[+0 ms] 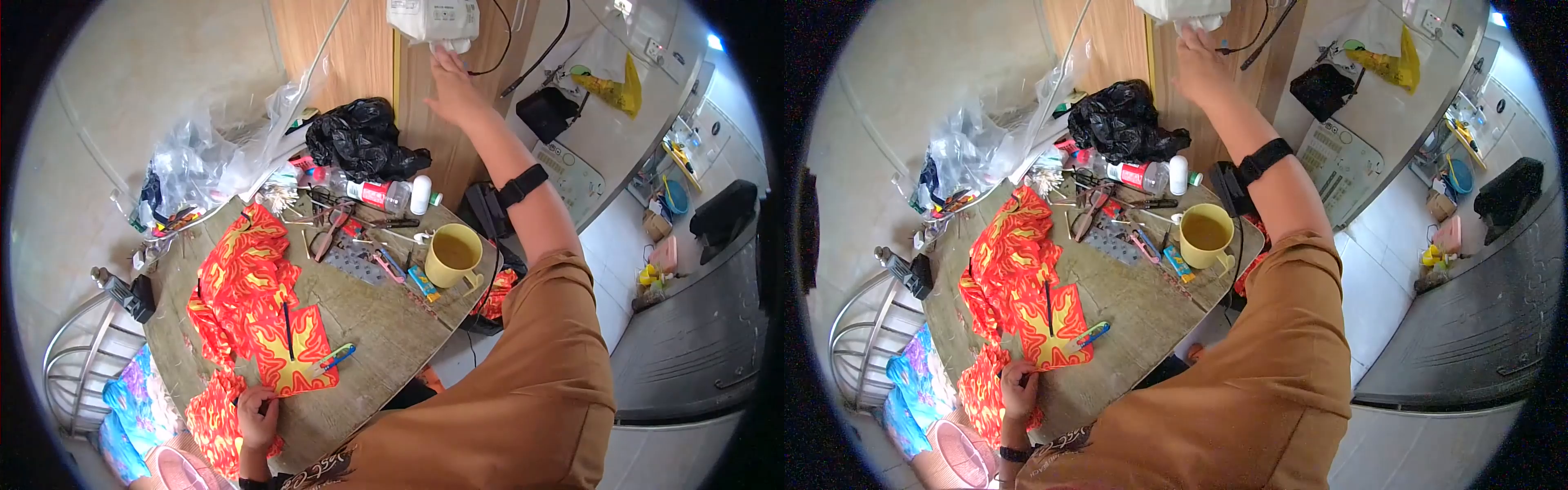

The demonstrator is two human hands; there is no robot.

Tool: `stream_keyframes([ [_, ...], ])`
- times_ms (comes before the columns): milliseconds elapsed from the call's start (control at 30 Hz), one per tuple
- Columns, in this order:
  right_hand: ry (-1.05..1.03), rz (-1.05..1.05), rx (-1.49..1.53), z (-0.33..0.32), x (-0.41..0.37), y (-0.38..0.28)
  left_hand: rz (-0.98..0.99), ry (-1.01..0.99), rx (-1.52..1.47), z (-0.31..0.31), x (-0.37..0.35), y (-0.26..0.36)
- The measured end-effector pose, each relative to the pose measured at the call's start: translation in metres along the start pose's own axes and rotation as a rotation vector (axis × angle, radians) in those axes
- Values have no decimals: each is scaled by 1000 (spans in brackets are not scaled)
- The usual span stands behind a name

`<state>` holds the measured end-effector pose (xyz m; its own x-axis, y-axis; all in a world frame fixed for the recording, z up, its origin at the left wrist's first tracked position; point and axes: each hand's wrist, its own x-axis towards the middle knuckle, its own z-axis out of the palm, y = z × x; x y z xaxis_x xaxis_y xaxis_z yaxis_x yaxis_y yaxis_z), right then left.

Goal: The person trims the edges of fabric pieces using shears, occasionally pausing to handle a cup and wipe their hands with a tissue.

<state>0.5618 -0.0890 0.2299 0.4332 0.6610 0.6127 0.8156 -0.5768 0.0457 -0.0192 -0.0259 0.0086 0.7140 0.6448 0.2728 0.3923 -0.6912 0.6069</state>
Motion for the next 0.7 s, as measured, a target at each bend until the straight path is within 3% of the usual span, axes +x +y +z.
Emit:
stream_keyframes([
  [200, -35, -173, -31, 8, -32, 19, -28, 8, -4, -2, 2, 5],
  [300, -340, -272, -33, 11, -53, 26, -24, 3, -7, -1, 2, 3],
  [333, -343, -271, -34, 9, -59, 28, -23, -1, -10, -1, 2, 2],
  [433, -130, -85, 355, 6, -77, 35, -28, -7, -15, 0, -1, 1],
  [467, -131, -84, 355, 6, -77, 35, -32, -3, -16, 0, 0, 1],
  [567, 217, 55, 356, 11, -75, 29, -31, -2, -6, -1, 0, 2],
  [700, 292, 5, 295, -2, -51, 22, -25, -18, 19, -1, 0, 3],
])
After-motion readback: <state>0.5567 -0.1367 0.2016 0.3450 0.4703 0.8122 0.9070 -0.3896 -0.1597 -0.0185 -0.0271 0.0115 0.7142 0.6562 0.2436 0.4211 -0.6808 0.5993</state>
